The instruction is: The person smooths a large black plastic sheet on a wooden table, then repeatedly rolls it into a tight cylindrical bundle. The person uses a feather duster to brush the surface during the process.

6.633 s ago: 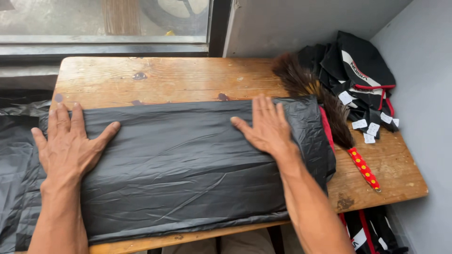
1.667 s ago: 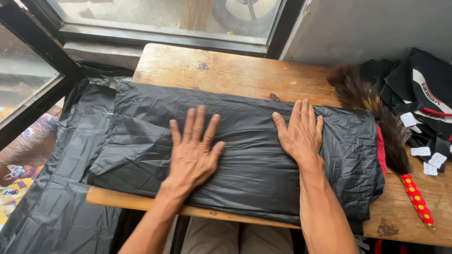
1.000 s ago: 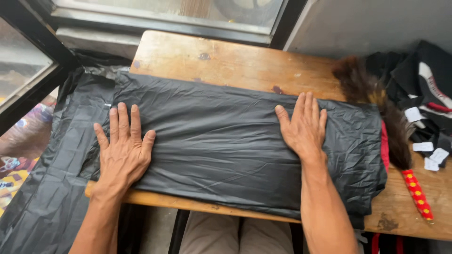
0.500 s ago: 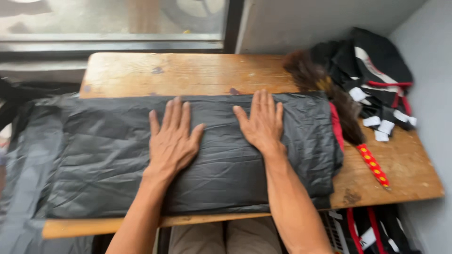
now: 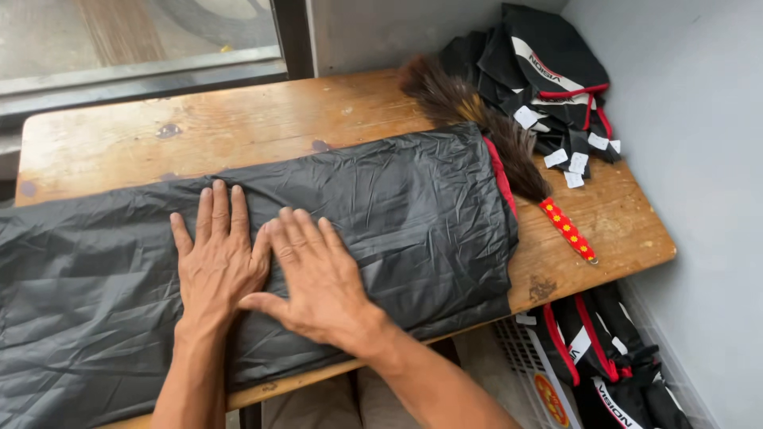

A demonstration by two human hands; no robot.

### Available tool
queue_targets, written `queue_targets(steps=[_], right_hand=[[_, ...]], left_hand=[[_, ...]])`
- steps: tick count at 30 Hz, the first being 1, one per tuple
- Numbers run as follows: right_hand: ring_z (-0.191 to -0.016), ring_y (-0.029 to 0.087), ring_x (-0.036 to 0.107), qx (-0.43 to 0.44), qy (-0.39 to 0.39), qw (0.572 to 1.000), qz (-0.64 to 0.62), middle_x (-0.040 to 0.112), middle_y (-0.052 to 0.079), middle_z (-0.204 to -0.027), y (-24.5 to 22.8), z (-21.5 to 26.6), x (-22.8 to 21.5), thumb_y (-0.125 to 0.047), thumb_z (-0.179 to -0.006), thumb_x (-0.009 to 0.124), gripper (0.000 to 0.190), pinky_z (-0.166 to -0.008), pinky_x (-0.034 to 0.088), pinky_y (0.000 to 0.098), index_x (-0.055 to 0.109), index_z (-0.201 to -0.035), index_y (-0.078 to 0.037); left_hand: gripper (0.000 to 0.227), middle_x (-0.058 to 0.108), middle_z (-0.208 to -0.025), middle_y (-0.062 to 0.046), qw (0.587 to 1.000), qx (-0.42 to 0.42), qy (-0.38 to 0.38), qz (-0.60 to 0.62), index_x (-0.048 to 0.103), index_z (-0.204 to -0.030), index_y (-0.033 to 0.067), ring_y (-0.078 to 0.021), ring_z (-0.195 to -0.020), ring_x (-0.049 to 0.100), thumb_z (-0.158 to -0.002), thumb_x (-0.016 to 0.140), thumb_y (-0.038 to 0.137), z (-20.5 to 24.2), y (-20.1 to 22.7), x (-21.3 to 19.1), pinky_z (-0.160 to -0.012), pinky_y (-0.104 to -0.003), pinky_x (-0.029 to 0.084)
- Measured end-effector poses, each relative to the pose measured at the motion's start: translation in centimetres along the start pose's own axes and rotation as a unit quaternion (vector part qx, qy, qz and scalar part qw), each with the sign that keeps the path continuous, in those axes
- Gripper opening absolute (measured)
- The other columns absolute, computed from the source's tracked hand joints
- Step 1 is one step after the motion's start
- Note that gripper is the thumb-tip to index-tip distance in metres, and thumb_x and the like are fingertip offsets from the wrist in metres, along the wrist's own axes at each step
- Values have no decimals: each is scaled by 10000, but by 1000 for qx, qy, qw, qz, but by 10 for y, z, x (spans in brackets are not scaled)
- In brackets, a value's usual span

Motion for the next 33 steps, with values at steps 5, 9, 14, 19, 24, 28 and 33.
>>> queue_targets(steps=[5, 9, 14, 19, 24, 28, 33], right_hand=[[-1353, 428, 359, 27, -60, 995, 74, 381, 298, -1439, 69, 21, -38, -659, -870, 440, 902, -1113, 252, 551, 351, -1423, 48], [-1346, 429, 362, 58, -33, 983, 174, 363, 295, -1456, 113, 47, -76, -551, -909, 538, 841, -1087, 292, 542, 320, -1452, 53], [-1384, 452, 247, 194, -112, 963, 149, 244, 319, -1497, 154, 71, -104, -538, -931, 464, 850, -1110, 196, 572, 217, -1476, 66], [-1430, 381, 168, 256, -135, 947, 142, 174, 258, -1545, 162, 81, -113, -572, -965, 340, 821, -1153, 97, 523, 161, -1504, 21], [-1448, 320, 132, 321, -212, 907, 169, 145, 201, -1561, 163, 76, -115, -729, -907, 266, 927, -1154, 33, 542, 136, -1510, -37], [-1368, 419, 318, 182, -101, 941, 268, 359, 308, -1444, 109, 26, -107, -442, -864, 569, 807, -1115, 203, 576, 320, -1438, 67], [-1284, 413, 462, -41, 11, 998, 47, 509, 277, -1328, 5, -52, -31, -388, -857, 500, 638, -1070, 311, 581, 490, -1327, 44]], left_hand=[[725, 160, -1588, -149, 999, 0, -34, 34, 226, -1518, 87, -285, -1465, 111, -981, 214, 575, 0, 3, -9, -1148, -588, 6], [715, 195, -1590, -141, 999, -13, -36, 38, 284, -1506, 82, -296, -1464, 142, -984, 246, 568, 0, 6, -16, -1155, -584, 4], [712, 181, -1593, -123, 998, -16, -43, 41, 271, -1509, 91, -281, -1465, 135, -983, 239, 570, -2, 4, -16, -1160, -570, -3], [718, 184, -1594, -123, 999, -16, -32, 40, 277, -1510, 91, -283, -1466, 139, -985, 229, 578, -1, 5, -16, -1164, -569, -2], [699, 232, -1579, -134, 1000, -8, -12, 11, 311, -1495, 91, -280, -1460, 174, -975, 255, 555, 2, 6, -16, -1161, -571, 18], [693, 247, -1570, -132, 1000, -11, 0, -7, 321, -1484, 100, -274, -1455, 187, -965, 265, 556, 2, 6, -15, -1155, -574, 27], [702, 178, -1585, -124, 1000, 2, -6, -15, 270, -1492, 104, -267, -1463, 121, -959, 264, 561, 1, 3, -5, -1157, -577, 16]])
Point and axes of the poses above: each hand's wrist, its own z-axis away from the middle knuckle, its own x-axis out of the palm, y = z × x, the point moved 4 cm from there along -z, towards the middle knuckle
